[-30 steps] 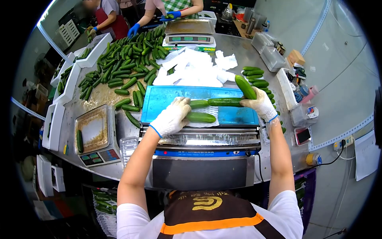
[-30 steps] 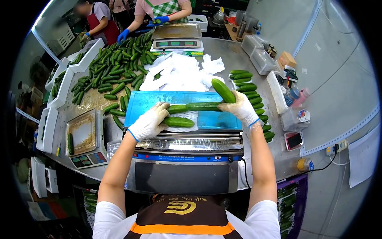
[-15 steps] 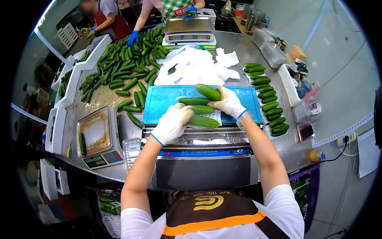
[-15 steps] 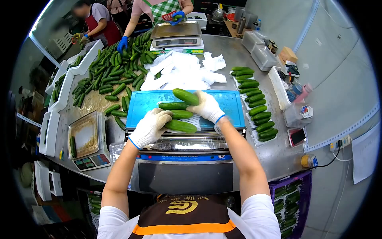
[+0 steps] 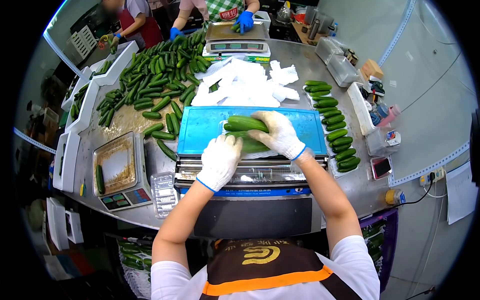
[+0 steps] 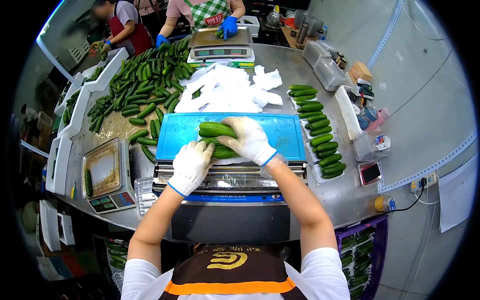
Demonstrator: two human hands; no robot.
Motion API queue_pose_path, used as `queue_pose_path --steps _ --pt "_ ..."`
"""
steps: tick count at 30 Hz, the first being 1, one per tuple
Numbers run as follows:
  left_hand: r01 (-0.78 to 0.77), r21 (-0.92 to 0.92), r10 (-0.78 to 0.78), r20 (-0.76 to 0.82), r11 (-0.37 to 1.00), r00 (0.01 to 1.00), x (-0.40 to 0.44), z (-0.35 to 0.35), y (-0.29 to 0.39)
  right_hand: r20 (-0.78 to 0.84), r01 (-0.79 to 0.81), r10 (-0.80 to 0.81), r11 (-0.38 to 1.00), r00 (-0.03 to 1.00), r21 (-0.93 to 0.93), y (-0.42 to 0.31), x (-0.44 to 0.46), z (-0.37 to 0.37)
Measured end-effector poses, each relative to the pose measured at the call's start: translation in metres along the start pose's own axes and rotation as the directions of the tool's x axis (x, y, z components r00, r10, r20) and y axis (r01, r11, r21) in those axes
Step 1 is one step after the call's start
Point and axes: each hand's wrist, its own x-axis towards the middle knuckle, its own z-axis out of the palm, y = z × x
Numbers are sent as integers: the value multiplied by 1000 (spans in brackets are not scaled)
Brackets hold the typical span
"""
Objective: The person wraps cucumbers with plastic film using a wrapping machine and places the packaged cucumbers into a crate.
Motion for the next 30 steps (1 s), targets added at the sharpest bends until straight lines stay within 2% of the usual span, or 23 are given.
queue_pose_path --steps 3,5,6,7,8,9,10,12,13,16,20,21,24,25,28,30 --pt "15 -127 -13 18 992 1000 -1 -17 -9 -38 -40 42 998 998 46 0 3 7" --pt "79 -256 -65 63 964 996 -2 -31 -17 -32 -294 318 906 948 305 1 6 2" --pt "173 -297 -157 78 939 985 -2 -34 -21 2 -404 445 811 895 423 3 7 -2" --pt "224 -342 -228 30 912 973 -6 -26 -27 -28 -407 451 830 892 382 10 6 -7" --pt "270 -389 -299 -15 881 954 -6 -21 -32 2 -384 425 815 905 433 20 6 -7" --pt "333 -429 -346 49 840 937 -4 -18 -37 38 -416 437 820 898 394 28 2 -8" --pt "321 -415 -333 44 851 942 1 -16 -40 72 -443 449 824 891 351 33 0 -9" --pt "294 -389 -307 28 873 951 16 -7 -42 -25 -419 478 793 878 441 37 -4 2" --pt "231 -402 -248 9 886 969 22 2 -43 -70 -404 495 776 866 485 37 -7 5" --pt "323 -212 -232 364 923 902 51 -7 -35 63 -462 549 629 834 625 31 -9 -2" --pt "363 -277 -207 465 889 861 63 10 -49 81 -484 555 636 828 601 37 -13 -8" --pt "380 -350 -175 496 856 851 65 15 -55 92 -504 572 623 815 598 40 -16 -10" --pt "396 -380 -175 498 836 849 70 14 -57 131 -521 601 540 789 662 46 -20 -8" --pt "462 -415 -191 546 784 816 72 10 -56 146 -518 606 503 782 692 47 -20 -7" --pt "470 -462 -228 487 752 843 69 15 -52 100 -477 568 570 817 669 40 -19 -10" --pt "484 -465 -313 399 742 862 64 16 -49 84 -437 511 626 856 646 39 -18 -10"
